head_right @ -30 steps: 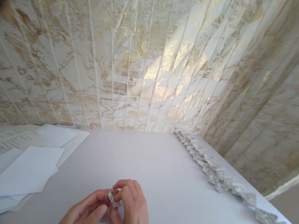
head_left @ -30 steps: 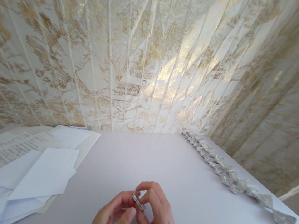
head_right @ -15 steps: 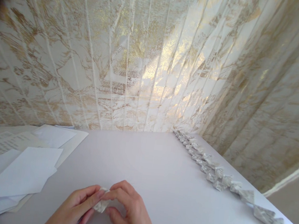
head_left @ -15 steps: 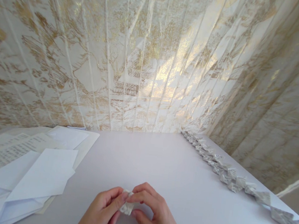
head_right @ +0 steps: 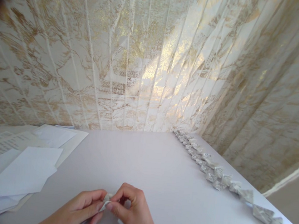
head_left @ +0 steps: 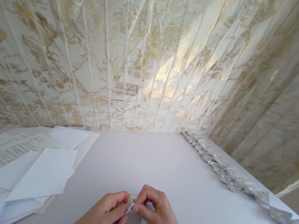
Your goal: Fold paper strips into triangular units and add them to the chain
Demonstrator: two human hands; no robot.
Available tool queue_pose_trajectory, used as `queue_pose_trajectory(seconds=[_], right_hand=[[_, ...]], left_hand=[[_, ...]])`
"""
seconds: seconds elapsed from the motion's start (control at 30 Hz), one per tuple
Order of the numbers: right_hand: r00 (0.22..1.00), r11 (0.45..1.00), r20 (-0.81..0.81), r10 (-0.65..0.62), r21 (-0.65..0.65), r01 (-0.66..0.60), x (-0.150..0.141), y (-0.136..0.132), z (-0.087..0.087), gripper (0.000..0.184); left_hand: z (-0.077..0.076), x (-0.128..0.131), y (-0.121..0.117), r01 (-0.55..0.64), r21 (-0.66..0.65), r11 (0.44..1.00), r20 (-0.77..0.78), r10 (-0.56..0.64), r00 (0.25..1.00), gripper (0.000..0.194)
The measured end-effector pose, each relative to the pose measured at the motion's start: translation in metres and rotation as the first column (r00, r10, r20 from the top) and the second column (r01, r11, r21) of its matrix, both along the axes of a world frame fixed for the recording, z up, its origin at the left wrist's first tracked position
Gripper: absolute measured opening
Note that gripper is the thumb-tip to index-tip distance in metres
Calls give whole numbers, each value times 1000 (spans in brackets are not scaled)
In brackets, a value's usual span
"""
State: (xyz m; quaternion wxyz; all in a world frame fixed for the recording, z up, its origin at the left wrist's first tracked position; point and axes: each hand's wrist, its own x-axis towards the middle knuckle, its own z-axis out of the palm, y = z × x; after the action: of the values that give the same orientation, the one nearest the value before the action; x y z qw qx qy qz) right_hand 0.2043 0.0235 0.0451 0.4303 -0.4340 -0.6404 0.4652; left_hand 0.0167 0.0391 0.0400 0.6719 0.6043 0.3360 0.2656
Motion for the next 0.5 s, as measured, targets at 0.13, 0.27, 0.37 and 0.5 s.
queue_pose_trajectory(seconds=[0.13,0.27,0.37,0.5], right_hand=[[999,995,-34,-8,-104,5,-3,-2,-2,43],[1000,993,-25,-19,-117,16,-4,-2,-1,44],[1000,995,-16,-22,-99,21,-5,-2,0,45],[998,996,-63,25,-79,-30,-7,-3,-2,42]], left_hand=[[0,-1,0,9,31,999,-33,-8,999,47],[7,0,-3,0,30,1000,-47,1,999,48],[11,3,-8,-41,29,999,-54,43,998,50],[5,7,-11,-71,82,994,-56,76,996,50]])
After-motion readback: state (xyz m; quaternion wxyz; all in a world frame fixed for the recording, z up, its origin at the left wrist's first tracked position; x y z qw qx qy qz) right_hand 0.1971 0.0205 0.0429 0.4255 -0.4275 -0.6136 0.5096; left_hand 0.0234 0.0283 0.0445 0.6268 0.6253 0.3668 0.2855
